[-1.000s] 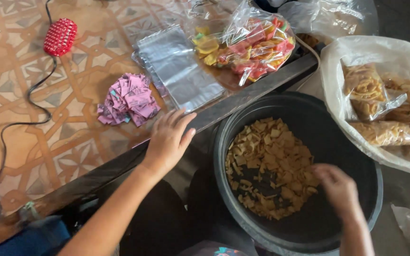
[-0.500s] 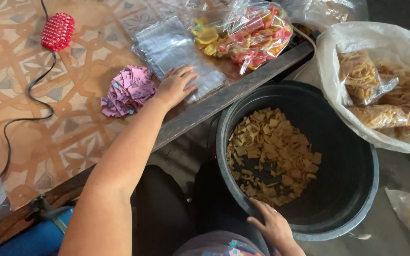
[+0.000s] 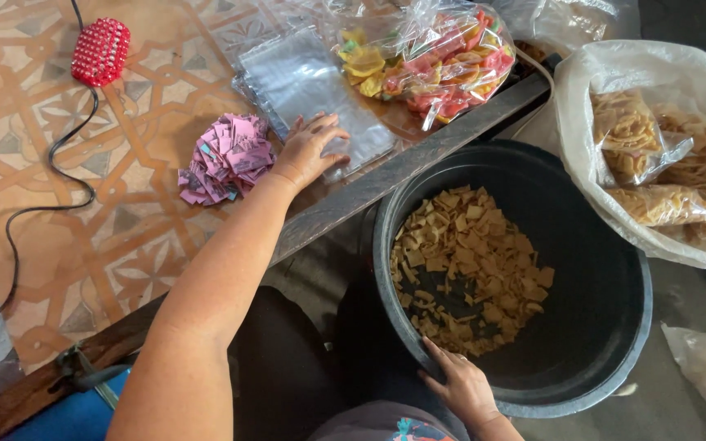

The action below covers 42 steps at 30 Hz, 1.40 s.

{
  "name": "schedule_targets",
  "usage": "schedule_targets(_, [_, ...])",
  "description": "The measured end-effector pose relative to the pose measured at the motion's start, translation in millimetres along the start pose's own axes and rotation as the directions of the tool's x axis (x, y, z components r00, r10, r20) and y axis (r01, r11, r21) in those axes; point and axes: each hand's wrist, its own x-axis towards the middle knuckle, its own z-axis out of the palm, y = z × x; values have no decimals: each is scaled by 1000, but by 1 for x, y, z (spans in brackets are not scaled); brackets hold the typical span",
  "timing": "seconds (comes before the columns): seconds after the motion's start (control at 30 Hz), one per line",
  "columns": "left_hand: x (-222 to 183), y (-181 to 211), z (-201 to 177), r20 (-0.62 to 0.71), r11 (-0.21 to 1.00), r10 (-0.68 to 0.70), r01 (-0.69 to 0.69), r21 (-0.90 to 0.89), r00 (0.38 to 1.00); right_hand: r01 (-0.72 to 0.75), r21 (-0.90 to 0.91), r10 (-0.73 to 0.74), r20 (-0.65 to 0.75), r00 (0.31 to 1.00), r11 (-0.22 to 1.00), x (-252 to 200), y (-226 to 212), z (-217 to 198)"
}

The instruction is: A person is manually filling small plastic bags with snacks from a large container and then sealing them using a heat sealer.

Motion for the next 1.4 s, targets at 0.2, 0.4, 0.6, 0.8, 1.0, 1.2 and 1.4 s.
schedule_targets(0.2, [3, -4, 4, 9, 993, -60, 61, -103, 998, 45, 56, -42, -53, 998, 997, -3, 6, 1])
schedule_targets(0.4, [1, 1, -2, -4, 991, -65, 64, -116, 998, -87, 46, 79, 157, 984, 995, 5, -2, -7])
schedule_targets(0.6, [2, -6, 5, 16, 995, -51, 52, -90, 999, -236, 548, 362, -132, 923, 802, 2, -12, -20])
schedule_targets(0.8, [1, 2, -3, 1, 987, -54, 53, -151, 999, -272, 468, 365, -119, 924, 841, 2, -14, -19])
schedule_targets(1.0, [2, 2, -2, -13, 993, -57, 56, -100, 998, -274, 426, 346, -99, 933, 862, 3, -15, -20])
schedule_targets(1.2, [2, 3, -2, -23, 991, -60, 57, -118, 998, -303, 412, 371, -94, 924, 859, 1, -26, -27])
schedule_targets(1.4, [1, 2, 2, -11, 998, -49, 48, -43, 999, -284, 419, 355, -100, 929, 862, 1, -20, -22])
